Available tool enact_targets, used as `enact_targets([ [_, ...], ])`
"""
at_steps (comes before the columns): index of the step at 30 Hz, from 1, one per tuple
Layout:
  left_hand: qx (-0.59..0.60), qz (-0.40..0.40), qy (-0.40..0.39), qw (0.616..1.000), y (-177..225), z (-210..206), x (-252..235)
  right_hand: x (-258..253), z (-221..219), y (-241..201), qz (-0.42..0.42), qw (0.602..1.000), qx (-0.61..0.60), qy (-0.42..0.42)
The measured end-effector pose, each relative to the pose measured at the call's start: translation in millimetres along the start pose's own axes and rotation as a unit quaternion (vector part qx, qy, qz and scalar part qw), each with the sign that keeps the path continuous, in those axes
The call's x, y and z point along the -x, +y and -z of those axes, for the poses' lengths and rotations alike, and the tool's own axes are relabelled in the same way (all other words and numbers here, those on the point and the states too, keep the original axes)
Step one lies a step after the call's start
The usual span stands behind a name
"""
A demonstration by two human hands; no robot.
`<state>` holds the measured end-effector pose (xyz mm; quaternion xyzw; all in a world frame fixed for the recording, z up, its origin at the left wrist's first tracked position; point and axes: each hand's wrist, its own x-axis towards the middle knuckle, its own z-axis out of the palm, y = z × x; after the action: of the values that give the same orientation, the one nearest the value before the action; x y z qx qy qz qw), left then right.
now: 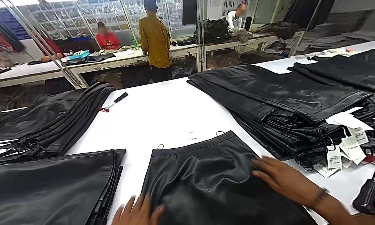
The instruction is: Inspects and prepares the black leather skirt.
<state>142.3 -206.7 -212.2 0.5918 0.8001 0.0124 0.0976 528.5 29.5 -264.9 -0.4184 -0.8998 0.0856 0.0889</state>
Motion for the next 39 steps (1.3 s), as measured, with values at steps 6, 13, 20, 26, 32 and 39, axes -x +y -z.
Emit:
enact_targets([
  [6,0.021,0.087,0.208,0.974,1.6,-101.2,-189.9,-140.2,-90.3,-4.6,-0.015,0.993,0.079,0.082],
  [13,0.052,0.122,0.193,0.972,-22.7,-137.8,-196.0,-142.4,-126.1,26.0,-0.059,0.992,0.114,0.006],
  [20,0.297,0.262,0.189,0.898,-51.5,-91.4,-215.2,-192.0,-81.2,-65.8,-0.070,0.996,0.047,0.012],
  [26,0.341,0.237,0.125,0.901,-75.7,-93.8,-222.5,-258.9,-120.0,-184.4,0.066,0.949,-0.300,0.068],
  [32,0.403,0.148,0.153,0.890,-90.6,-108.9,-222.9,-277.2,-188.2,-228.8,0.119,0.927,-0.351,0.064],
  [39,0.447,0.077,0.229,0.861,-91.1,-115.8,-223.4,-272.3,-194.7,-222.0,0.130,0.918,-0.367,0.076],
])
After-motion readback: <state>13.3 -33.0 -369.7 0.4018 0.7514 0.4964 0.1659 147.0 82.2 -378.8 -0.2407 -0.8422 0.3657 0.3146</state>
